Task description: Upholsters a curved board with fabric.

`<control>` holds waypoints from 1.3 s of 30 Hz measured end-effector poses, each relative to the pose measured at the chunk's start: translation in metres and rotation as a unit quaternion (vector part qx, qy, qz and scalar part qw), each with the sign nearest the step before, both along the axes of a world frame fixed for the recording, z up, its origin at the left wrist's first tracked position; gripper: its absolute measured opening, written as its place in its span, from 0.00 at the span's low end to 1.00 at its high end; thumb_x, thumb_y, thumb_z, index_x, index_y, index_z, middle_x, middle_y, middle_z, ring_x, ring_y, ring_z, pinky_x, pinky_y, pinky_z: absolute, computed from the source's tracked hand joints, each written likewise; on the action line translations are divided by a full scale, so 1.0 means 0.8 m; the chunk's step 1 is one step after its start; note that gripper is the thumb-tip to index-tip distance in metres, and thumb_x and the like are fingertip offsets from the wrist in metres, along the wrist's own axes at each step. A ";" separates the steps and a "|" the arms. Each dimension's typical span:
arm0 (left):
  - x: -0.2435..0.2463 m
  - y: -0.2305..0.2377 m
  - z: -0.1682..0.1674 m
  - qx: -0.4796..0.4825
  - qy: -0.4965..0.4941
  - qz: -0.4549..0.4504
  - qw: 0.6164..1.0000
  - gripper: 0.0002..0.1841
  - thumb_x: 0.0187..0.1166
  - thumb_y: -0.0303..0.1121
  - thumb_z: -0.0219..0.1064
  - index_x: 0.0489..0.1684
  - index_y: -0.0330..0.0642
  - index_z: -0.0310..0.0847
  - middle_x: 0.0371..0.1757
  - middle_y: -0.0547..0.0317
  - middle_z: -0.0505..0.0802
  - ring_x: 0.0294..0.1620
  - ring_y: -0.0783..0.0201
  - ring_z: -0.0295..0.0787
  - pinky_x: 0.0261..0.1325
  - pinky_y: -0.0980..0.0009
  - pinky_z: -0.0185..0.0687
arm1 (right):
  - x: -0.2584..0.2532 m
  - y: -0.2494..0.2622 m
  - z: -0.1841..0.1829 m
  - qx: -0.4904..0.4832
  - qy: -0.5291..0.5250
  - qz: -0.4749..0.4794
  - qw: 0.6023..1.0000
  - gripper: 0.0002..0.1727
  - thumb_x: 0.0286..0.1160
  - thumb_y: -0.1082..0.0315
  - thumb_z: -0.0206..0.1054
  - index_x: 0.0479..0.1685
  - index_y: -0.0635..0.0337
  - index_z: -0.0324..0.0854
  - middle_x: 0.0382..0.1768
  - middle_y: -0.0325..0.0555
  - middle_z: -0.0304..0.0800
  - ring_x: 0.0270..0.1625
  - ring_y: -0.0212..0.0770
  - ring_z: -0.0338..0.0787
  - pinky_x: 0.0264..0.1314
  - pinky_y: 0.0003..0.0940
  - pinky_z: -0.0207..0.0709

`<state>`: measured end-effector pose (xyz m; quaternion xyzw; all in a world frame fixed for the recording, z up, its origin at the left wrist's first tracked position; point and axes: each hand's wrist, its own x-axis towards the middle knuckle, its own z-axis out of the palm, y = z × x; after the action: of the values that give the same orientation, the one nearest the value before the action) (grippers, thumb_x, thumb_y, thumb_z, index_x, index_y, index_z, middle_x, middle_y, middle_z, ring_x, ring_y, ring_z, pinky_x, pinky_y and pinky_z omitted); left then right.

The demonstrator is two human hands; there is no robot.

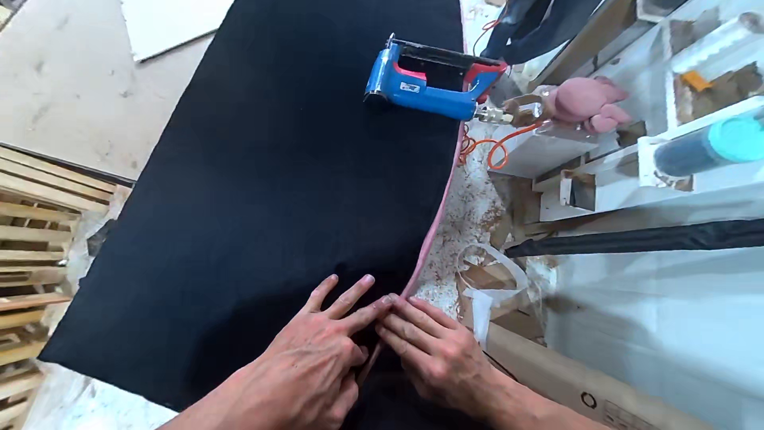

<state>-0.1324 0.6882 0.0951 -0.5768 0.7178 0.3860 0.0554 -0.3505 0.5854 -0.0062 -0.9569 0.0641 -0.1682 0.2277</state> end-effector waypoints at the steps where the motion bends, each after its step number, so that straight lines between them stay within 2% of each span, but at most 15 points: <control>1: 0.001 0.000 -0.002 0.000 0.004 -0.002 1.000 0.16 0.78 0.43 0.62 0.49 0.46 0.91 0.96 0.67 0.57 0.96 0.46 0.47 0.87 0.29 0.40 | -0.001 0.001 0.002 -0.006 0.010 0.007 1.000 0.18 0.78 0.67 0.61 0.63 0.49 0.89 0.69 0.38 0.91 0.77 0.46 0.84 0.81 0.46 0.75; 5: 0.002 -0.008 -0.003 0.028 0.009 -0.018 0.999 0.16 0.78 0.44 0.60 0.47 0.44 0.90 0.96 0.72 0.57 0.96 0.47 0.45 0.88 0.30 0.38 | -0.008 -0.008 0.030 0.010 0.052 0.041 0.998 0.15 0.79 0.62 0.62 0.58 0.50 0.90 0.65 0.38 0.93 0.74 0.47 0.86 0.76 0.47 0.77; 8: 0.005 -0.017 -0.002 0.061 0.016 -0.031 0.997 0.17 0.79 0.45 0.60 0.47 0.43 0.91 0.96 0.75 0.56 0.97 0.49 0.46 0.88 0.29 0.36 | 0.005 -0.093 0.126 0.042 0.005 -0.020 0.999 0.12 0.75 0.60 0.65 0.36 0.55 0.91 0.41 0.44 0.96 0.51 0.45 0.95 0.54 0.45 0.89; 10: 0.005 -0.018 -0.002 0.080 0.030 -0.036 0.996 0.17 0.80 0.44 0.60 0.49 0.42 0.91 0.97 0.74 0.54 0.97 0.50 0.42 0.88 0.27 0.30 | 0.053 -0.188 0.176 -0.066 0.009 -0.121 0.990 0.19 0.79 0.56 0.63 0.52 0.61 0.90 0.50 0.59 0.95 0.56 0.59 0.93 0.53 0.57 0.83; 12: 0.005 -0.020 -0.004 0.082 0.030 -0.044 0.995 0.18 0.80 0.44 0.59 0.51 0.43 0.91 0.97 0.75 0.53 0.98 0.50 0.40 0.88 0.27 0.27 | 0.114 -0.272 0.175 -0.084 0.118 -0.202 0.969 0.38 0.76 0.40 0.62 0.81 0.54 0.74 0.72 0.68 0.79 0.75 0.73 0.76 0.69 0.73 0.69; 14: 0.004 -0.020 -0.005 0.075 0.030 -0.050 0.995 0.18 0.80 0.44 0.59 0.52 0.43 0.90 0.97 0.74 0.52 0.98 0.50 0.39 0.89 0.28 0.26 | 0.161 -0.324 0.148 -0.062 0.216 -0.233 0.946 0.50 0.71 0.32 0.65 0.91 0.50 0.60 0.79 0.70 0.70 0.80 0.77 0.69 0.72 0.78 0.64; 16: 0.004 -0.020 -0.006 0.065 0.035 -0.055 0.996 0.18 0.79 0.44 0.60 0.51 0.41 0.89 0.97 0.72 0.52 0.98 0.51 0.40 0.90 0.29 0.26 | 0.183 -0.345 0.128 -0.069 0.243 -0.212 0.944 0.48 0.76 0.38 0.65 0.90 0.59 0.59 0.74 0.76 0.73 0.75 0.79 0.73 0.71 0.78 0.67; 19: 0.007 -0.016 -0.009 0.050 0.052 -0.055 0.996 0.18 0.82 0.43 0.57 0.49 0.43 0.91 0.96 0.76 0.57 0.98 0.59 0.41 0.93 0.34 0.23 | 0.206 -0.362 0.137 -0.078 0.244 -0.156 0.954 0.33 0.77 0.53 0.70 0.76 0.63 0.71 0.59 0.72 0.84 0.64 0.75 0.84 0.62 0.78 0.72; 23: 0.015 -0.019 -0.015 0.035 0.083 -0.069 0.994 0.18 0.84 0.42 0.55 0.50 0.46 0.92 0.95 0.77 0.59 0.98 0.59 0.39 0.92 0.34 0.19 | 0.160 -0.303 0.214 -0.064 0.293 -0.223 0.928 0.23 0.69 0.51 0.64 0.50 0.64 0.82 0.41 0.68 0.86 0.49 0.73 0.87 0.44 0.78 0.71; 25: 0.019 -0.019 -0.021 0.025 0.108 -0.071 0.991 0.17 0.84 0.41 0.56 0.50 0.44 0.92 0.96 0.75 0.58 0.98 0.58 0.39 0.92 0.34 0.19 | 0.066 -0.215 0.236 -0.017 0.245 -0.241 0.939 0.21 0.68 0.48 0.63 0.40 0.60 0.82 0.28 0.53 0.84 0.33 0.55 0.87 0.29 0.60 0.74; 27: 0.021 -0.019 -0.025 0.009 0.131 -0.070 0.989 0.17 0.83 0.39 0.57 0.50 0.42 0.92 0.95 0.72 0.60 0.98 0.57 0.41 0.93 0.34 0.20 | -0.048 -0.104 0.226 0.102 0.226 -0.270 0.930 0.23 0.65 0.45 0.72 0.49 0.52 0.84 0.32 0.35 0.89 0.33 0.31 0.90 0.31 0.35 0.88; 28: 0.022 -0.020 -0.025 0.004 0.137 -0.070 0.988 0.17 0.82 0.38 0.57 0.50 0.41 0.92 0.95 0.72 0.60 0.98 0.57 0.41 0.93 0.35 0.20 | -0.088 -0.058 0.213 0.148 0.229 -0.267 0.924 0.24 0.65 0.51 0.76 0.53 0.60 0.85 0.37 0.40 0.91 0.39 0.30 0.91 0.42 0.33 0.89; 30: 0.022 -0.019 -0.023 -0.001 0.140 -0.075 0.987 0.16 0.82 0.36 0.57 0.51 0.39 0.91 0.95 0.72 0.61 0.98 0.57 0.40 0.93 0.36 0.18 | -0.108 0.004 0.195 0.188 0.229 -0.257 0.920 0.18 0.63 0.64 0.78 0.45 0.71 0.90 0.34 0.54 0.96 0.37 0.37 0.95 0.45 0.32 0.87; 34: 0.017 -0.018 -0.017 0.001 0.114 -0.093 0.989 0.16 0.82 0.36 0.58 0.50 0.40 0.92 0.94 0.73 0.63 0.98 0.58 0.37 0.93 0.37 0.16 | -0.110 0.042 0.176 0.140 0.246 -0.184 0.941 0.16 0.70 0.58 0.73 0.54 0.53 0.92 0.35 0.44 0.98 0.37 0.35 0.97 0.37 0.38 0.89; 39: 0.016 -0.016 -0.012 0.003 0.105 -0.094 0.990 0.16 0.83 0.36 0.57 0.51 0.42 0.92 0.93 0.74 0.66 0.98 0.59 0.36 0.93 0.36 0.14 | -0.101 0.045 0.170 0.137 0.250 -0.183 0.941 0.17 0.70 0.55 0.73 0.56 0.49 0.92 0.35 0.40 0.98 0.38 0.33 0.96 0.36 0.37 0.88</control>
<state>-0.1198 0.6754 0.0852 -0.4627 0.7696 0.4396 0.0180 -0.4315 0.6218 0.1299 -0.8995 0.3156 0.0479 0.2983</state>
